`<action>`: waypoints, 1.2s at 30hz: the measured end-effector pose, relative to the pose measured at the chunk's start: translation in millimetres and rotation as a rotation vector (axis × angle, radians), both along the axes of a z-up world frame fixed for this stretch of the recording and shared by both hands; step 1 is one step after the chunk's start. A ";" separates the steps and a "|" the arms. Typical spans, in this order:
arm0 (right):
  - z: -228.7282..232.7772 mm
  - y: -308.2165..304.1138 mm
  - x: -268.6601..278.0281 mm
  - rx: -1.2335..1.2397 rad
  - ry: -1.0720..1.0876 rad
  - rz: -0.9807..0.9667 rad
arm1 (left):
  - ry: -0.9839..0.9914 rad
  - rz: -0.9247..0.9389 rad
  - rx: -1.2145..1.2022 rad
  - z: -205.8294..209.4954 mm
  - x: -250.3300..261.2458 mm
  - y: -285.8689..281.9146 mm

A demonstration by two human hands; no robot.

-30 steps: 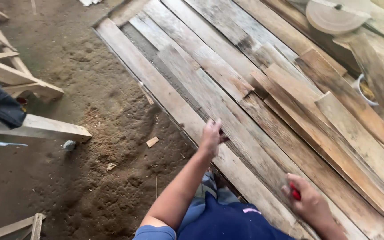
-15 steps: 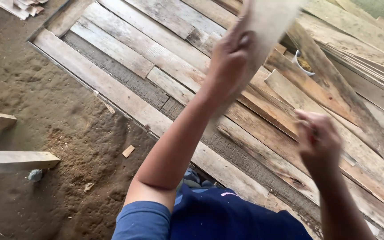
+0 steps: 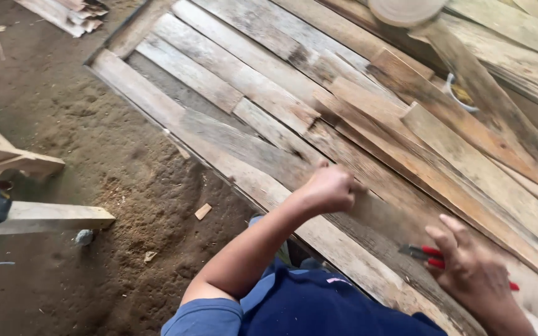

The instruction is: The person uses a red utility knife to scrape the surface of wooden planks laid on a workbench. They repeatedly move the knife along the grain to remove loose material and then reposition the planks to continue scraping different sections.

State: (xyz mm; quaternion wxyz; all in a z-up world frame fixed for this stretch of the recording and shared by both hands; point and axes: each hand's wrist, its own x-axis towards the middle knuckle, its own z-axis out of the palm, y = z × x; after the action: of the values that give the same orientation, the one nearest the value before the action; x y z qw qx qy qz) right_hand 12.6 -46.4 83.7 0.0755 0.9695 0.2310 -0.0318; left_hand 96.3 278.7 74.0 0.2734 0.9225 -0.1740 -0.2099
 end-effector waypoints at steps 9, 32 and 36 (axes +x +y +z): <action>-102.5 104.4 38.9 0.152 0.156 -0.121 | -0.319 0.203 -0.096 -78.2 13.0 138.0; -159.0 367.3 106.7 0.190 0.259 -0.147 | -0.094 0.780 0.455 -154.8 78.6 452.1; -153.3 381.7 110.4 0.193 0.250 -0.138 | -0.156 0.786 0.472 -162.8 82.9 461.1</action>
State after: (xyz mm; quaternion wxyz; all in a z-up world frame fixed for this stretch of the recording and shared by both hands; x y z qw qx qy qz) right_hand 123.0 335.3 -69.6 -0.0498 0.9743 0.1733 -0.1349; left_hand 179.2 739.8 -88.8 0.1009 0.9685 0.2212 -0.0543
